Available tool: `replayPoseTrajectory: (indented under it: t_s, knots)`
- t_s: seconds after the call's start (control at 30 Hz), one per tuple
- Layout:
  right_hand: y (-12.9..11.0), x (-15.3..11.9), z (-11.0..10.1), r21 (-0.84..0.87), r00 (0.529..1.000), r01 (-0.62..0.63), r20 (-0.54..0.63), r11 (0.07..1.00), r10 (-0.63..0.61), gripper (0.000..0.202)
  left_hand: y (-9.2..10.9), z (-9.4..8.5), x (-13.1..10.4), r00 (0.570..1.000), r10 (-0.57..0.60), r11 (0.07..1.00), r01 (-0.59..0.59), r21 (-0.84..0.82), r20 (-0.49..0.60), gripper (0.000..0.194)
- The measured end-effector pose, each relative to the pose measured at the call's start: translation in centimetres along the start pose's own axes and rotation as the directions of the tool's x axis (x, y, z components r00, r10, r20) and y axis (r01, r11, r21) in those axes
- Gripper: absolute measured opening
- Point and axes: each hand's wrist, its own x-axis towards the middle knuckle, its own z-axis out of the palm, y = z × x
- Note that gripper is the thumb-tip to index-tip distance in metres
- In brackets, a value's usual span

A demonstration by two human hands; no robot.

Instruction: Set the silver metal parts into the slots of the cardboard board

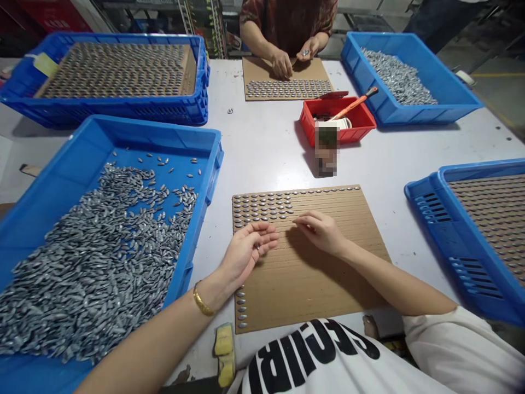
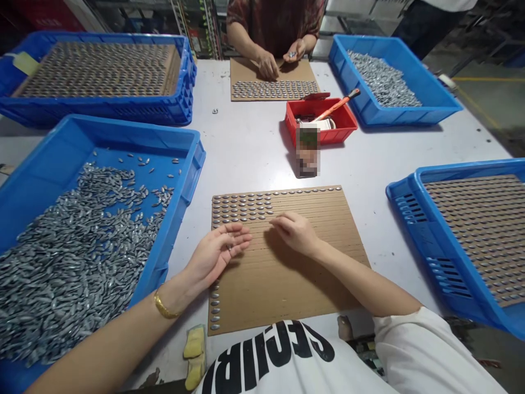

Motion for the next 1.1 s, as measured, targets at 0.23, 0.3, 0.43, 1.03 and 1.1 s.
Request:
replayPoseTrajectory:
  t_s: [0.23,0.3,0.43,1.03,1.1]
  knots:
    - [2.5,0.5,0.8,-0.154,0.998,0.006,0.063,0.988,0.003,0.019,-0.9,0.1,0.0,0.995,-0.102,0.995,0.101,-0.006,-0.022,0.018]
    - [2.3,0.8,1.3,-0.187,0.997,0.026,0.080,0.982,-0.011,0.020,-1.4,0.1,0.0,0.992,-0.128,0.992,0.128,0.016,-0.017,0.017]
    - [2.1,1.0,1.8,-0.299,0.995,0.058,0.094,0.953,-0.032,0.021,-1.4,0.0,0.1,0.989,-0.145,0.988,0.146,0.040,-0.031,0.017]
    - [0.5,2.1,1.6,-0.339,0.988,0.138,0.113,0.931,-0.105,0.018,-2.4,0.1,0.1,0.991,-0.127,0.974,0.118,0.195,0.034,0.010]
    - [0.1,2.6,2.2,-0.343,0.979,0.189,0.139,0.920,-0.149,0.017,-2.6,-0.1,0.3,0.994,-0.105,0.971,0.094,0.218,0.040,0.010]
